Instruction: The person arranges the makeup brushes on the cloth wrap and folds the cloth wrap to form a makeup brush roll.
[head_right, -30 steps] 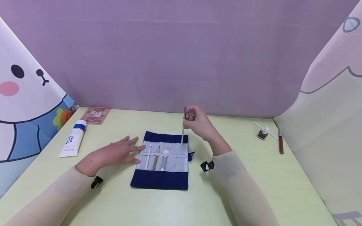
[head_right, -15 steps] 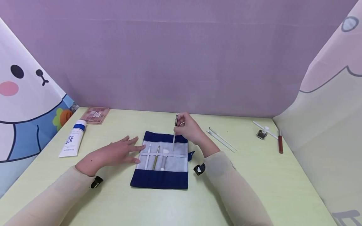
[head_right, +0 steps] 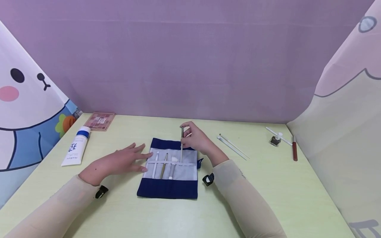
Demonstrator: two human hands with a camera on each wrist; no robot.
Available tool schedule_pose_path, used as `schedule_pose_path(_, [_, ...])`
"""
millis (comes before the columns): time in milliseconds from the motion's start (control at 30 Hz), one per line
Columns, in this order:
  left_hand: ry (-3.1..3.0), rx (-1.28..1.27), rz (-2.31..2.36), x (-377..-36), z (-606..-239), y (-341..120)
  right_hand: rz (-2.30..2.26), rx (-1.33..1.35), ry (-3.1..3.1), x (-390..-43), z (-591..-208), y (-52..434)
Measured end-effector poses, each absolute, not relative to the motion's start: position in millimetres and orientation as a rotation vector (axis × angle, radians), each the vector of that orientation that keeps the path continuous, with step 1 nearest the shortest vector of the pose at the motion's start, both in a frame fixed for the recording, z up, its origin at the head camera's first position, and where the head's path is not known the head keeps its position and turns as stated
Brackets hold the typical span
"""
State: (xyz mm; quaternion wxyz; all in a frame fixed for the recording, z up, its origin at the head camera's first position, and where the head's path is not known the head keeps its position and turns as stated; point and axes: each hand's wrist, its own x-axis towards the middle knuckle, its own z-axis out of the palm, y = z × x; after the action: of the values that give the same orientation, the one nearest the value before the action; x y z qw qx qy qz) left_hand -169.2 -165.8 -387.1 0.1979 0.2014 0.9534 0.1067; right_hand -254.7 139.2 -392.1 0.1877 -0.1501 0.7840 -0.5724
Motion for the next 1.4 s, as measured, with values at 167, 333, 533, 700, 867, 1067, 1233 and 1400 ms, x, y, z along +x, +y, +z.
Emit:
schedule_pose_path(167, [2.667,0.561,0.302,-170,-388,-166,-1.495,-0.416,2.262,-254,-391,141])
schedule_pose_path(333, [2.664,0.56,0.307,-171,-390,-168,-1.313,-0.455,2.375,-252,-389,144])
schedule_pose_path(533, [2.67,0.57,0.303,-172,-393,-170,-1.101,-0.512,2.51,-249,-386,148])
schedule_pose_path(700, [2.669,0.57,0.308,-173,-395,-170,-0.953,-0.558,2.576,-248,-384,154])
schedule_pose_path(867, [2.667,0.56,0.308,-173,-395,-170,-0.847,-0.625,2.577,-248,-385,156])
schedule_pose_path(1067, [2.67,0.57,0.305,-173,-395,-170,-0.77,-0.704,2.547,-247,-385,155])
schedule_pose_path(1233, [2.672,0.575,0.301,-173,-394,-170,-0.705,-0.73,2.505,-246,-386,153])
schedule_pose_path(1400, [2.672,0.587,0.301,-173,-392,-170,-0.681,-0.726,2.469,-245,-387,152])
